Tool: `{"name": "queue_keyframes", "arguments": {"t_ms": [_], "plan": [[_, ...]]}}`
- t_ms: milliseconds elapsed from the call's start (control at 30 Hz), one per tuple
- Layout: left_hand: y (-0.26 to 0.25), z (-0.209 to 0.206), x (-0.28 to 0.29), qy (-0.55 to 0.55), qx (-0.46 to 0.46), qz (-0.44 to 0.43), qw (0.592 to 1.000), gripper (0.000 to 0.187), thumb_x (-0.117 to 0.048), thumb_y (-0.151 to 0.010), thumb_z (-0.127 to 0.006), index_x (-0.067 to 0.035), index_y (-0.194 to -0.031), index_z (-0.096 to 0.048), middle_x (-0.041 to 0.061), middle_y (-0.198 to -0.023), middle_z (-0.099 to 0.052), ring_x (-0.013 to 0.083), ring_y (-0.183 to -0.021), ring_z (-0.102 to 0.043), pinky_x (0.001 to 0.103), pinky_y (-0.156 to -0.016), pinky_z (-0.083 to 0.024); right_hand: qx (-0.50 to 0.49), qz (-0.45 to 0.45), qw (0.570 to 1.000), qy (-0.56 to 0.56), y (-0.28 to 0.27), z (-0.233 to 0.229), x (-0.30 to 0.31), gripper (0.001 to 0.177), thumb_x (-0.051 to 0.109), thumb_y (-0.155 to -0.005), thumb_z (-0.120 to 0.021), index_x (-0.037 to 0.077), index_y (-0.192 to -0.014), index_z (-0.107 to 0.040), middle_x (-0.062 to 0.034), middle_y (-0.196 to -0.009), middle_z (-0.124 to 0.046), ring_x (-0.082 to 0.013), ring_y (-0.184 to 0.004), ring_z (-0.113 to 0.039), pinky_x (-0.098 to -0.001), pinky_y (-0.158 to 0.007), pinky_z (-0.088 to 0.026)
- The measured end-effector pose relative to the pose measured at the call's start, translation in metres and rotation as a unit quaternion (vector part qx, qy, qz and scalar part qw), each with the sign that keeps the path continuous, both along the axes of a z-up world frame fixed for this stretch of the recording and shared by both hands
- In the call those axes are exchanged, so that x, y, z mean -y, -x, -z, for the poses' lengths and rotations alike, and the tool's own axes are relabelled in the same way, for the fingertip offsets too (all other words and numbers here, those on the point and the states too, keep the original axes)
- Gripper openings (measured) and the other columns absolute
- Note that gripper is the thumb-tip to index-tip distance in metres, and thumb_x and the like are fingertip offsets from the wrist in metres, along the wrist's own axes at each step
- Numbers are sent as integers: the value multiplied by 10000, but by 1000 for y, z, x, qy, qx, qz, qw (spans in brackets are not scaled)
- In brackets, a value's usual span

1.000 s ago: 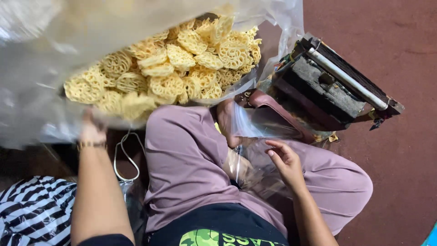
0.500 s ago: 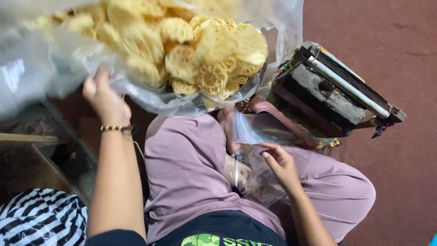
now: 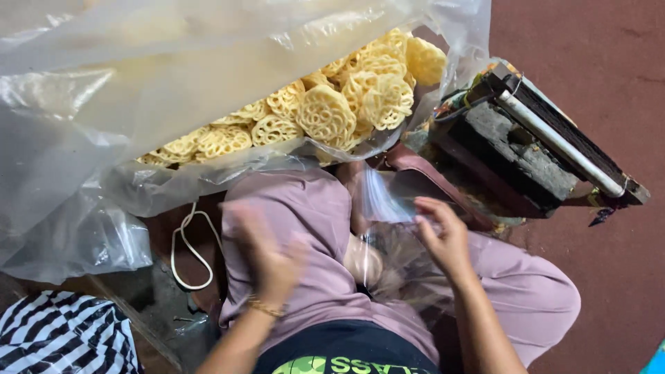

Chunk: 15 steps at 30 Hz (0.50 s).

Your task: Manually packaging crackers into individual plastic bags from a bulk container.

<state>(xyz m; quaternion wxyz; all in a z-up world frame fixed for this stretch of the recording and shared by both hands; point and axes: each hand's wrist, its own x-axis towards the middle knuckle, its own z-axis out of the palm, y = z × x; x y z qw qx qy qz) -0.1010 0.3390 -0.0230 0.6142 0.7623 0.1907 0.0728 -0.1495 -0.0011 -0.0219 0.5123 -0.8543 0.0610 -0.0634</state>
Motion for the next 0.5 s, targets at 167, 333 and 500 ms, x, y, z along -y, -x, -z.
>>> {"name": "queue_keyframes", "arguments": {"t_ms": [167,333,500], "plan": [[1,-11,118,-390,73,492,775,686,-382,-818,-763,-262,-1459,-549,183,-1660,-292,422,-1518,-227,804,-1062,-132,11,22,998,56,33,-3,24,225,48,-927,-710,53,-1151,-730,-155,-1176,-733,-369,-1118,-690,-466,-930,-528],[-4,0,174,-430,88,578,688,715,-479,-839,-743,-303,-1494,-517,162,-1672,-279,409,-1540,-236,853,-1059,-155,18,46,995,81,66,-17,37,250,34,-916,-701,57,-1164,-730,-159,-1174,-728,-394,-1123,-685,-483,-935,-524],[47,-6,181,-335,138,678,640,784,-444,-803,-759,-276,-1504,-450,140,-1635,-341,382,-1494,-327,759,-1088,-279,34,101,988,112,93,-22,49,277,-2,-925,-671,51,-1194,-715,-198,-1197,-699,-428,-1148,-658,-511,-970,-504]]}}
